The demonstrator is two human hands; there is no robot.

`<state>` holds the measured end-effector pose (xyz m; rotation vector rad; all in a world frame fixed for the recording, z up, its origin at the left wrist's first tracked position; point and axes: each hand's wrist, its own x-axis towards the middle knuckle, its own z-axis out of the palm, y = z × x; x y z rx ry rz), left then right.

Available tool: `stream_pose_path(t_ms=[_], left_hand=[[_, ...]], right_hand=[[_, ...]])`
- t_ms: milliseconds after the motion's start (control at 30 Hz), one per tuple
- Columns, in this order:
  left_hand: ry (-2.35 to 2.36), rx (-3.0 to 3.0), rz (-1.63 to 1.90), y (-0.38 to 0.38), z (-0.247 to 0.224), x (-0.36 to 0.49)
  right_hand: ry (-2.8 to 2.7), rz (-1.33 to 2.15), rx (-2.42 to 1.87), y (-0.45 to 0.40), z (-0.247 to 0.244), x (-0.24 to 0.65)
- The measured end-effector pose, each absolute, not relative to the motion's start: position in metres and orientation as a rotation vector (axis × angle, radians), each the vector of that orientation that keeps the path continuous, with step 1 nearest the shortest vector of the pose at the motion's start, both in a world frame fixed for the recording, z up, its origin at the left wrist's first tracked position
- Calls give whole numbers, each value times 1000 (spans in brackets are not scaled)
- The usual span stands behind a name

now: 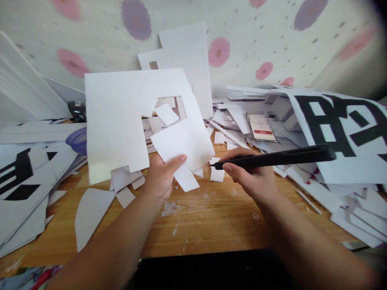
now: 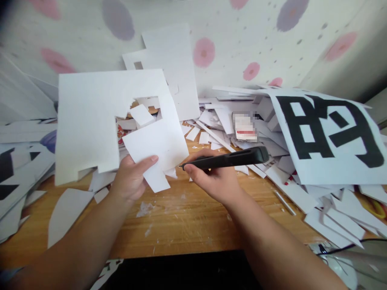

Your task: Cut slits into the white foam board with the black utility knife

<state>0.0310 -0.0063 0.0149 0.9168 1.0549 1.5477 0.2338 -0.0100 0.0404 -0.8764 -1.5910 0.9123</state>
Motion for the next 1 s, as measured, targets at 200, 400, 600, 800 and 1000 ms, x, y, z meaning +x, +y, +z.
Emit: stream_pose_path(t_ms=[200, 400, 600, 800, 1000], left_hand=[[1096, 922, 1504, -6, 14, 31], [1126, 951, 1494, -6, 16, 31], [1136, 944, 1491, -6, 17, 30], [1123, 928, 1489, -6, 15, 31], [1168, 932, 1490, -6, 16, 32]], right_hand=[[-1642, 859, -882, -11, 36, 232], [-1671, 822, -880, -9, 35, 232], [-1663, 811, -873, -7, 36, 234], [-1696, 783, -875, -8, 35, 233], [-1779, 723, -827, -8, 35, 234]])
